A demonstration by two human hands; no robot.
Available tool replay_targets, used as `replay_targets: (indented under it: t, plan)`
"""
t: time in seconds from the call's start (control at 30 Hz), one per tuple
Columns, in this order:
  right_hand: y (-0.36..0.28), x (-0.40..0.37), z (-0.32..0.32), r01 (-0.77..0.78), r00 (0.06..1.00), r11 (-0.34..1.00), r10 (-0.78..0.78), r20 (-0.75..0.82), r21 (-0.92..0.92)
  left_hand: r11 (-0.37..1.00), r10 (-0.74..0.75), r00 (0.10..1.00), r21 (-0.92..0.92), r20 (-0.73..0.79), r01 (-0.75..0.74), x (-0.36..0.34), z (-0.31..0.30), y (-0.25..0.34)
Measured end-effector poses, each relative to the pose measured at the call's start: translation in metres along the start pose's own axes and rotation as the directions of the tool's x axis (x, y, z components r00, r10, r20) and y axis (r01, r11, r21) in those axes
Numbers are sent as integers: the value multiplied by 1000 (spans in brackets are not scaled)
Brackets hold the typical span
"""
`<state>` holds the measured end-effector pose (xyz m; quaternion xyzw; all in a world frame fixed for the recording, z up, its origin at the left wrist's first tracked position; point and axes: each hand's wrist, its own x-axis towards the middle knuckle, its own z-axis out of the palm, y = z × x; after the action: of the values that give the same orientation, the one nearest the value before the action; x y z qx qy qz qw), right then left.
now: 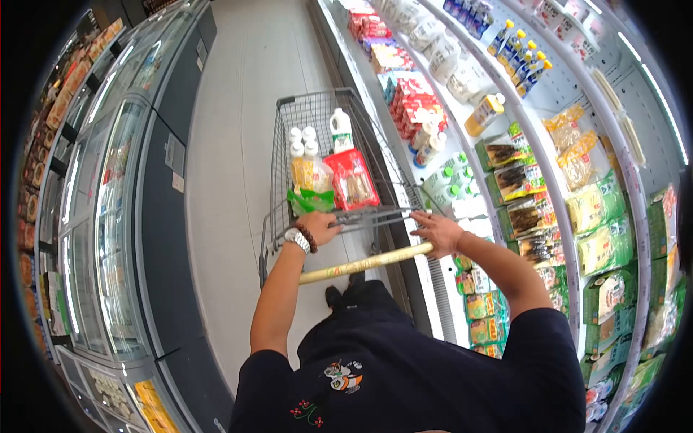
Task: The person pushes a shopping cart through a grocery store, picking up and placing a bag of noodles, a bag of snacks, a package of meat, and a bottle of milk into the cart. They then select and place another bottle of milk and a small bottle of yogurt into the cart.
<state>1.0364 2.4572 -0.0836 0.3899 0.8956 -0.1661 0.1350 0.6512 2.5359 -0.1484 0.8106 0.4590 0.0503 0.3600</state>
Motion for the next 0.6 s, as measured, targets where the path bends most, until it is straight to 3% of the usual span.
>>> replay_targets:
  t: [0.07,0.23,0.6]
  plan:
    - [2,-1,-1,18,999,1000,-18,-32,23,997,72,995,-1,-67,-72,3,5,-3]
    - [6,0,-1,71,991,997,-67,-120,32,1000,29,1000,-1,-2,-29,5,-4,1]
    - [23,11,-13,82,993,995,-78,-83,48,999,39,998,4,-55,-39,20,-3,-2]
